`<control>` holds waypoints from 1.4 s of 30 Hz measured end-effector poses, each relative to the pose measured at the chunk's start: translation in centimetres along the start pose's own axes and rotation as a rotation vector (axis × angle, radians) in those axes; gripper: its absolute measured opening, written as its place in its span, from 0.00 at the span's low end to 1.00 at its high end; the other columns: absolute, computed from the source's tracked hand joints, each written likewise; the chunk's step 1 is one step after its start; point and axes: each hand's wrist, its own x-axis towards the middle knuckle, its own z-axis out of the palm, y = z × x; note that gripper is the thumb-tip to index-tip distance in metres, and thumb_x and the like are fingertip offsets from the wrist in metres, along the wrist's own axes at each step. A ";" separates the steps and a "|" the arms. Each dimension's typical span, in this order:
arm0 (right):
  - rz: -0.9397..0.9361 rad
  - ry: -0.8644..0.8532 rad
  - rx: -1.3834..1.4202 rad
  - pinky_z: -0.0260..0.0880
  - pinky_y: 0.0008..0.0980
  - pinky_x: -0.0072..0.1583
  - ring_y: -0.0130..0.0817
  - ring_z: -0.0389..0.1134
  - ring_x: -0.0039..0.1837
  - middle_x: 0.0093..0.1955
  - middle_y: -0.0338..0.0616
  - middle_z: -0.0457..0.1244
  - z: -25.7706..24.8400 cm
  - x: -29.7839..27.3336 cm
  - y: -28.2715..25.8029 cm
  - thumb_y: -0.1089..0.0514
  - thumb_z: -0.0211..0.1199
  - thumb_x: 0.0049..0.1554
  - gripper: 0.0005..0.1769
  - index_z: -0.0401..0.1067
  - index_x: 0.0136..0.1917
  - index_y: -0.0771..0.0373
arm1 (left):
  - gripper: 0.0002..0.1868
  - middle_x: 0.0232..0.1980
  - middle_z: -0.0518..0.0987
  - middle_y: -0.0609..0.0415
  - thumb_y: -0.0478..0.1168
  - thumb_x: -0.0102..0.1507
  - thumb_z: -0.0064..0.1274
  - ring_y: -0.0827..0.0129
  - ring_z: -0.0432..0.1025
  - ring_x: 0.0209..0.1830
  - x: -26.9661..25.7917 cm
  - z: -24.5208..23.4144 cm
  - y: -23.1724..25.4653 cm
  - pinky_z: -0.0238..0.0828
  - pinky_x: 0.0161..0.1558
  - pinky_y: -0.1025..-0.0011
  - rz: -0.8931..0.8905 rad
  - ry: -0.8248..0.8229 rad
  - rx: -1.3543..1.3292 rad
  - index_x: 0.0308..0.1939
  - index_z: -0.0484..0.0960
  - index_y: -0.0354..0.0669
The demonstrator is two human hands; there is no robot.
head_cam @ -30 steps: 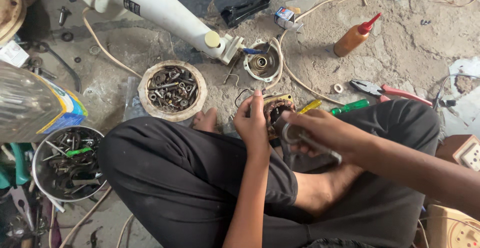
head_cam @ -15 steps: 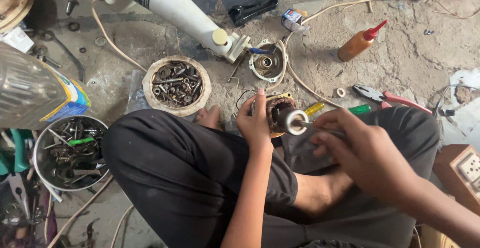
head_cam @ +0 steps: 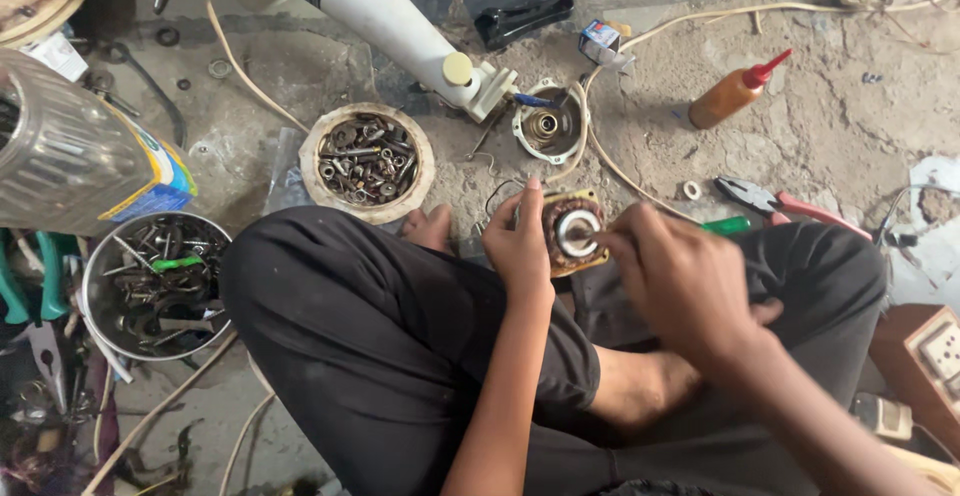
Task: The person disassembles a small electric motor, removes the rotor, and uses a screwdriver to clean the commutator segments. They then reassemble the motor components.
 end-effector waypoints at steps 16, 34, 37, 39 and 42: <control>-0.027 0.282 0.518 0.77 0.28 0.57 0.32 0.76 0.55 0.51 0.47 0.73 3.6 -0.4 0.9 0.79 0.56 0.56 0.16 0.77 0.53 0.68 | 0.18 0.31 0.81 0.59 0.47 0.64 0.61 0.80 0.71 0.30 -0.2 0.0 1.4 0.68 0.34 0.77 -0.123 0.041 -0.062 0.34 0.85 0.31; -0.007 0.171 0.817 0.74 0.30 0.61 0.33 0.73 0.59 0.55 0.50 0.72 4.5 0.5 1.2 0.79 0.55 0.59 0.13 0.73 0.56 0.72 | 0.20 0.31 0.80 0.57 0.49 0.66 0.58 0.78 0.70 0.29 0.3 -0.5 0.4 0.68 0.34 0.76 -0.229 0.035 -0.142 0.33 0.84 0.33; 0.055 0.196 0.876 0.76 0.30 0.62 0.32 0.75 0.58 0.54 0.52 0.72 5.4 0.7 1.6 0.79 0.54 0.61 0.12 0.73 0.53 0.71 | 0.20 0.30 0.80 0.56 0.49 0.66 0.58 0.76 0.70 0.28 0.5 -0.5 0.1 0.68 0.33 0.75 -0.235 0.051 -0.110 0.32 0.83 0.33; 0.090 0.237 0.924 0.77 0.30 0.61 0.32 0.75 0.58 0.54 0.52 0.71 6.0 0.7 1.5 0.79 0.54 0.60 0.11 0.72 0.53 0.70 | 0.20 0.30 0.80 0.56 0.49 0.66 0.59 0.76 0.69 0.28 0.6 -0.5 -0.1 0.67 0.33 0.74 -0.242 0.040 -0.144 0.32 0.82 0.33; 0.141 0.211 1.014 0.75 0.26 0.60 0.27 0.72 0.58 0.55 0.46 0.69 6.2 1.4 1.2 0.77 0.60 0.55 0.16 0.69 0.55 0.68 | 0.18 0.31 0.81 0.57 0.49 0.65 0.58 0.76 0.71 0.29 0.7 -0.5 -0.2 0.69 0.34 0.75 -0.259 0.057 -0.164 0.33 0.84 0.35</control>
